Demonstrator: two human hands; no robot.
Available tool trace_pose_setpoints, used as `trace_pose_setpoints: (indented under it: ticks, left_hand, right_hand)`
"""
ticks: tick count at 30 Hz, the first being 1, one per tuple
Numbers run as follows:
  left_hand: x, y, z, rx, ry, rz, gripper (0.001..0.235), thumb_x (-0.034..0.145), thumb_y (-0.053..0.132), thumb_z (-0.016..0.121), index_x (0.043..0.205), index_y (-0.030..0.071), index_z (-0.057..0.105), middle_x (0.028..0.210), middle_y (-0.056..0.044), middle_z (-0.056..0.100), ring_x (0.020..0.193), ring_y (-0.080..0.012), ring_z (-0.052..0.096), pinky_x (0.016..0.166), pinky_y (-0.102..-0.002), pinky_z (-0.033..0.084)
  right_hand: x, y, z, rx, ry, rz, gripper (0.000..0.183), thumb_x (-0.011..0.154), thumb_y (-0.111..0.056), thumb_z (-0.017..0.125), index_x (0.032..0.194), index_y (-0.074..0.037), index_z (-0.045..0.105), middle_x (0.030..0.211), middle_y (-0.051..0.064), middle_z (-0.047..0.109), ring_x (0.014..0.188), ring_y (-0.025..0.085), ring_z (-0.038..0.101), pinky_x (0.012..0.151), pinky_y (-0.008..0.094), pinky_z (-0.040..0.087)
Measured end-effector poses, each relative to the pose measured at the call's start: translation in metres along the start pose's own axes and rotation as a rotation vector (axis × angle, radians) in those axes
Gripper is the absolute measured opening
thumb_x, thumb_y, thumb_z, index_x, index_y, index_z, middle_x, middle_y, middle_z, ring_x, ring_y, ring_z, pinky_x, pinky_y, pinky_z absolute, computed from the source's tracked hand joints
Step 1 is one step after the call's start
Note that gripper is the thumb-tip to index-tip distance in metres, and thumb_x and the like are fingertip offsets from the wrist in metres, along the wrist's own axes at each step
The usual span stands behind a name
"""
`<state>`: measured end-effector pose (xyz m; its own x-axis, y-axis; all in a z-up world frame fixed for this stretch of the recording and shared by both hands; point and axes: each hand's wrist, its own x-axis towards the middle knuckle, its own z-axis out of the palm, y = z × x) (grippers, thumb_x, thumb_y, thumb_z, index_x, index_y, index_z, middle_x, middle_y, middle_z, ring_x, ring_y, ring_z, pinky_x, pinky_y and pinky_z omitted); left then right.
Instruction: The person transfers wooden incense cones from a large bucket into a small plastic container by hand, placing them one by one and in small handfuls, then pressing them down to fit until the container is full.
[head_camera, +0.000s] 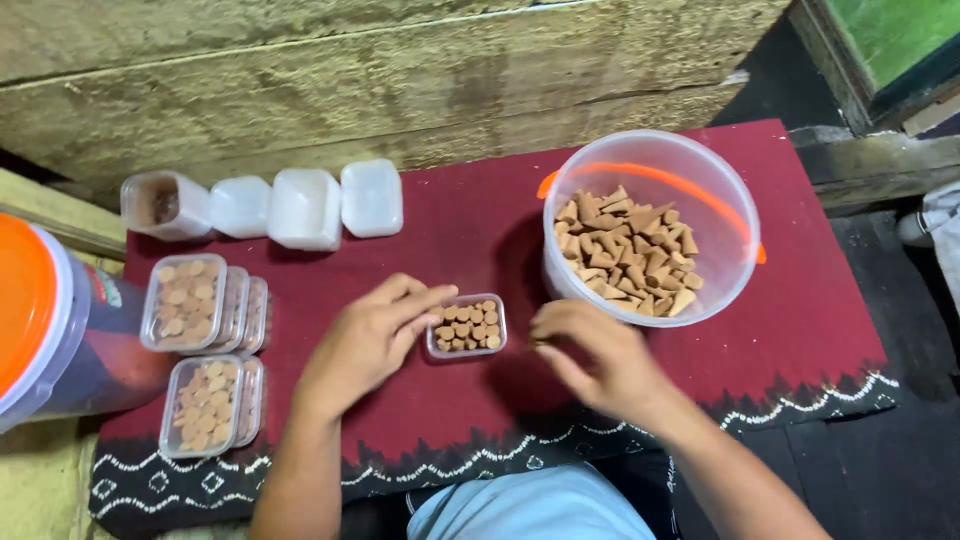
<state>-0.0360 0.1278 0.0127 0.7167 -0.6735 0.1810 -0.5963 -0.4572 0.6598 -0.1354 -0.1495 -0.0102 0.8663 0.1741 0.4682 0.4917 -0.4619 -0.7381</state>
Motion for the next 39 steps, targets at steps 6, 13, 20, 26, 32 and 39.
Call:
trace_pose_setpoints:
  ticks: [6,13,20,26,32,39]
  left_hand:
    - [-0.027,-0.033,0.039,0.059,0.015,-0.069,0.034,0.092,0.019,0.07,0.125,0.015,0.062,0.096,-0.008,0.073,0.097,-0.0287,0.072,0.086,-0.043,0.058]
    - [-0.048,-0.059,0.072,0.188,0.121,-0.011,0.019,0.093,0.023,0.07,0.11,0.018,0.065,0.091,-0.004,0.072,0.095,-0.0251,0.069,0.076,-0.039,0.055]
    - [-0.055,-0.058,0.092,0.224,0.215,0.05,0.011,0.095,0.024,0.069,0.105,0.02,0.067,0.101,0.0,0.073,0.094,-0.0206,0.065,0.071,-0.034,0.05]
    - [-0.057,-0.065,0.103,0.296,0.268,0.071,0.007,0.095,0.025,0.068,0.101,0.021,0.067,0.104,0.003,0.073,0.094,-0.021,0.063,0.069,-0.034,0.049]
    - [-0.057,-0.065,0.105,0.356,0.322,0.076,0.01,0.094,0.03,0.071,0.096,0.02,0.068,0.112,0.003,0.07,0.101,-0.0238,0.06,0.071,-0.037,0.047]
    - [-0.062,-0.072,0.107,0.388,0.342,0.117,0.011,0.095,0.029,0.069,0.093,0.019,0.068,0.121,0.0,0.064,0.113,-0.0281,0.057,0.077,-0.039,0.045]
  right_hand:
    - [0.003,0.038,0.063,0.056,-0.139,0.109,0.013,0.093,-0.004,0.068,0.107,-0.003,0.066,0.104,0.012,0.071,0.097,0.034,0.073,0.084,0.045,0.06]
    - [0.004,0.048,0.088,0.032,-0.163,0.046,0.011,0.091,-0.004,0.071,0.1,-0.004,0.066,0.098,0.013,0.07,0.089,0.035,0.072,0.076,0.045,0.06]
    - [0.004,0.054,0.101,-0.054,-0.208,-0.083,0.01,0.092,-0.005,0.071,0.099,-0.004,0.064,0.099,0.014,0.069,0.091,0.038,0.071,0.078,0.047,0.061]
    - [0.0,0.062,0.108,-0.198,-0.203,-0.158,0.012,0.089,-0.004,0.074,0.096,-0.005,0.064,0.096,0.012,0.066,0.089,0.035,0.069,0.073,0.042,0.059]
    - [-0.001,0.063,0.109,-0.305,-0.206,-0.21,0.005,0.093,-0.012,0.07,0.095,-0.01,0.066,0.099,0.008,0.068,0.096,0.031,0.067,0.072,0.039,0.053]
    - [-0.006,0.066,0.109,-0.369,-0.228,-0.2,0.008,0.093,-0.02,0.069,0.098,-0.013,0.07,0.103,0.006,0.065,0.099,0.031,0.062,0.069,0.039,0.047]
